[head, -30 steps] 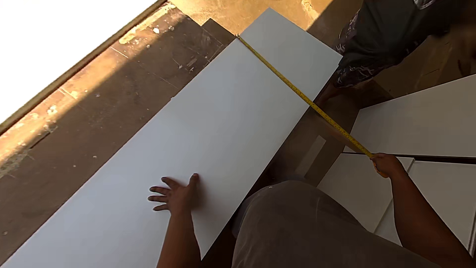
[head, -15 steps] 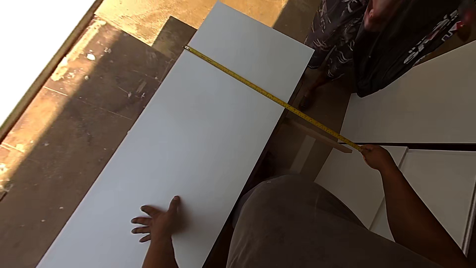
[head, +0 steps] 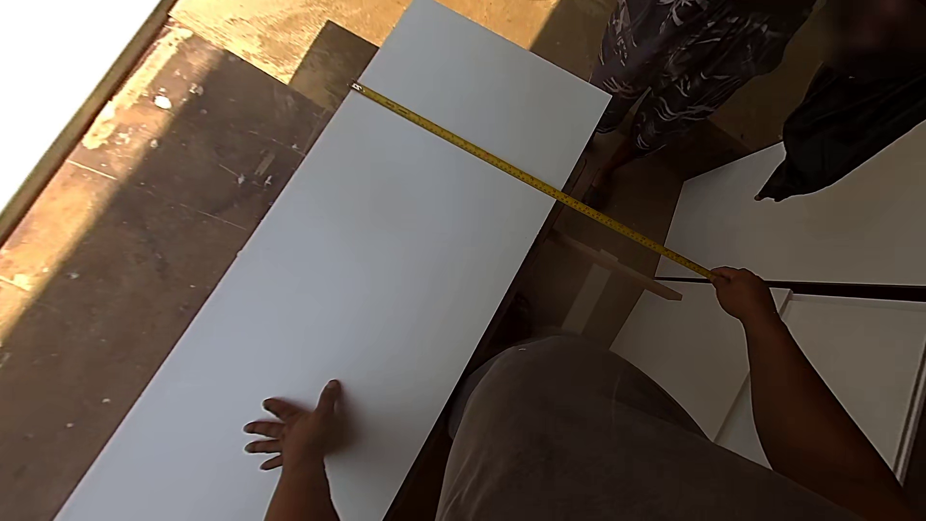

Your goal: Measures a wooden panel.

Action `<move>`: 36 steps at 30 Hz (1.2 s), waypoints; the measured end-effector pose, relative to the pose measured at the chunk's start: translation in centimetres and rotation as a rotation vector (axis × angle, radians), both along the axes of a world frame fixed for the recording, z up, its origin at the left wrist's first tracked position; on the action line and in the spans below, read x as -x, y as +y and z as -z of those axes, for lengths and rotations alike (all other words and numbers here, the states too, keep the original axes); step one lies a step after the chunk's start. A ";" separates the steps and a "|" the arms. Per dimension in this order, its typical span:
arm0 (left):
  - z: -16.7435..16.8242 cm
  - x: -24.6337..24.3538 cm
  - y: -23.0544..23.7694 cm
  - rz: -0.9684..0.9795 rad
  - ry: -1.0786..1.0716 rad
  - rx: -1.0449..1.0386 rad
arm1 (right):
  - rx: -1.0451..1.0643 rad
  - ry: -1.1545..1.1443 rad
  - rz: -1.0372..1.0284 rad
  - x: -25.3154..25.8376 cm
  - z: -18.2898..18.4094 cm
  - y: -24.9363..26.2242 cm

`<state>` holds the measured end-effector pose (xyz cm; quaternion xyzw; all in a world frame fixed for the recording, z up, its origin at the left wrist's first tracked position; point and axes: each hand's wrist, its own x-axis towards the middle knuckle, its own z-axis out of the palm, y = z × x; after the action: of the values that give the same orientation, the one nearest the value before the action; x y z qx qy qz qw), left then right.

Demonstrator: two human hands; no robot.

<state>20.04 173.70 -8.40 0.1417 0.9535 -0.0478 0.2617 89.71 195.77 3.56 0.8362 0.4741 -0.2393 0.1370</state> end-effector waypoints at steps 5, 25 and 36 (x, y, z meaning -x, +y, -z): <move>0.3 0.1 -0.1 0.005 0.012 0.003 | -0.026 -0.017 -0.013 -0.3 -0.1 0.3; -0.7 -0.6 -0.1 0.009 0.007 -0.035 | 0.171 0.146 0.017 0.3 0.5 0.2; -3.2 -0.3 1.9 -0.033 -0.069 -0.063 | 0.301 0.666 0.010 13.0 1.0 4.0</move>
<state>20.38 175.59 -5.24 0.1357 0.9471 -0.0084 0.2907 76.73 199.75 2.57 0.6852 0.4482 -0.5661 0.0954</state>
